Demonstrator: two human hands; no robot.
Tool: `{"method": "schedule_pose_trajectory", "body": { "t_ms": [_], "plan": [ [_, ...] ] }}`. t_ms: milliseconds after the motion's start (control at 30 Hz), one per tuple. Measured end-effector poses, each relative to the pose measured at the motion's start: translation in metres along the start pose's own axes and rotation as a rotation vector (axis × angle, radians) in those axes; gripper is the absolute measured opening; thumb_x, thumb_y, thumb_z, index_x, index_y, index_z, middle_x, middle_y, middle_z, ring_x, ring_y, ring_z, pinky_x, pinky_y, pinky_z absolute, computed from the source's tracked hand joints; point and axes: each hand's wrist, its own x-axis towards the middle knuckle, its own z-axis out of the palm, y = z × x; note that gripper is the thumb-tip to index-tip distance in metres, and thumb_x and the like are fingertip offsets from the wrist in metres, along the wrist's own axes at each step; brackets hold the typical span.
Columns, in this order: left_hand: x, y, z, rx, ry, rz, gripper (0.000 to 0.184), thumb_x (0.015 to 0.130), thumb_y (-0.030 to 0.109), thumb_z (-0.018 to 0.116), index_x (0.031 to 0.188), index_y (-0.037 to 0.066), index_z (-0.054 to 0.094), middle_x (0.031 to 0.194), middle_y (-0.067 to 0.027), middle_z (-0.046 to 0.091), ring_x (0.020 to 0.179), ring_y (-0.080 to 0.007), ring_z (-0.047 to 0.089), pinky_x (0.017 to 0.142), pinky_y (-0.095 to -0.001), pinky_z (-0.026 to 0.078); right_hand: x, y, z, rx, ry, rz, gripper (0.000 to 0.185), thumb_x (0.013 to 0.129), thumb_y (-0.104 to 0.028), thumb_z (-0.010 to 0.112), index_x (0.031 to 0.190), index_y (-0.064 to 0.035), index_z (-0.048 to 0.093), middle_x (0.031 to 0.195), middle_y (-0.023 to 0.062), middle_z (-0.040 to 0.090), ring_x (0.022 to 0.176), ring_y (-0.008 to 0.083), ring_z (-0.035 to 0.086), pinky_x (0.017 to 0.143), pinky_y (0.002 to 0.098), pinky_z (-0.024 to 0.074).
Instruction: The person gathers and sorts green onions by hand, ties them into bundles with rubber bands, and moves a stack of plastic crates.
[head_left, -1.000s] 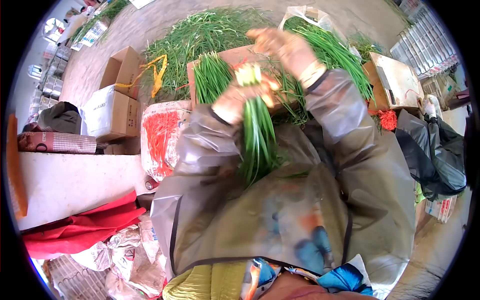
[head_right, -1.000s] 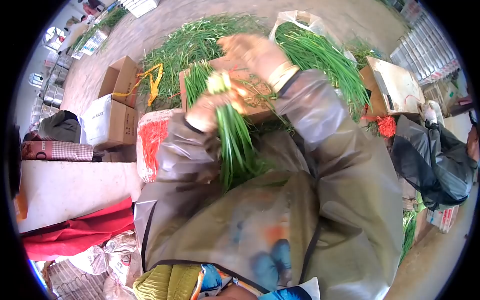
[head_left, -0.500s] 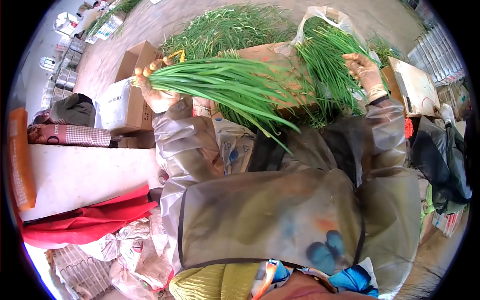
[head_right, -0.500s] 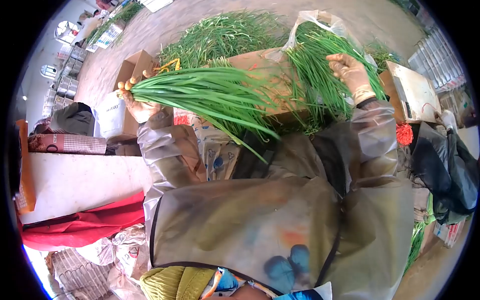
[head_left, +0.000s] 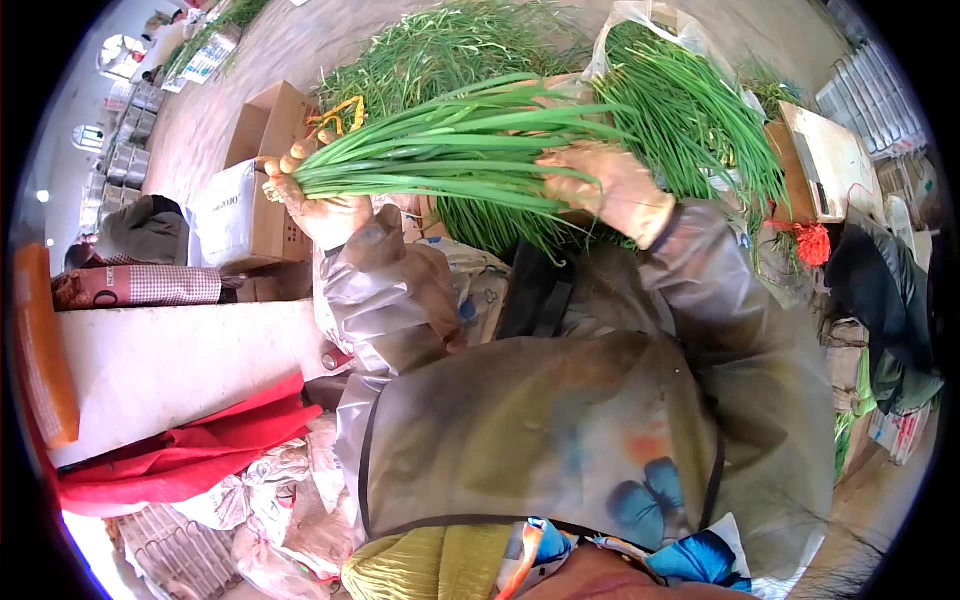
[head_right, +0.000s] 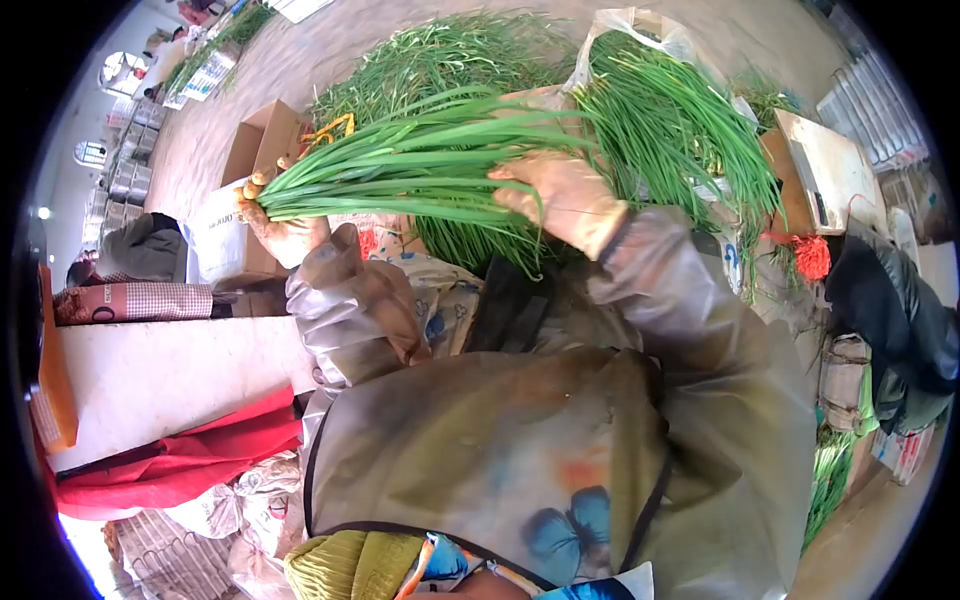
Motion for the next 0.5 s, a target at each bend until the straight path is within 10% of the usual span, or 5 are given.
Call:
{"method": "schedule_pose_trajectory", "body": {
  "t_ms": [333,433,500],
  "plan": [
    [-0.028,-0.027,0.01,0.096,0.021,0.06,0.017,0.084,0.023,0.058,0.098,0.013,0.061,0.09,0.0006,0.059,0.094,-0.0169,0.051,0.096,-0.0411,0.035,0.021,-0.026,0.039,0.669,0.165,0.071,0.027,0.078,-0.027,0.065,0.095,-0.0059,0.065,0.087,0.0089,0.066,0.082,0.022,0.061,0.073,0.0308,0.0467],
    [-0.034,-0.022,0.001,0.115,0.099,-0.02,0.013,0.087,0.021,0.054,0.095,0.011,0.054,0.082,-0.0023,0.053,0.086,-0.0195,0.05,0.088,-0.0414,0.04,0.019,-0.047,-0.018,-0.329,0.005,0.078,0.019,0.079,-0.017,0.064,0.095,-0.0068,0.065,0.086,0.0074,0.065,0.071,0.0196,0.061,0.063,0.0305,0.0495],
    [-0.038,-0.021,-0.012,0.183,0.107,-0.035,0.014,0.084,0.018,0.059,0.094,0.011,0.05,0.079,-0.0026,0.051,0.083,-0.0202,0.049,0.086,-0.0415,0.041,0.019,-0.034,-0.041,-0.517,0.298,-0.212,0.018,0.08,-0.029,0.058,0.084,-0.0114,0.062,0.07,0.006,0.06,0.061,0.0245,0.057,0.059,0.0357,0.0471]
  ]
}}
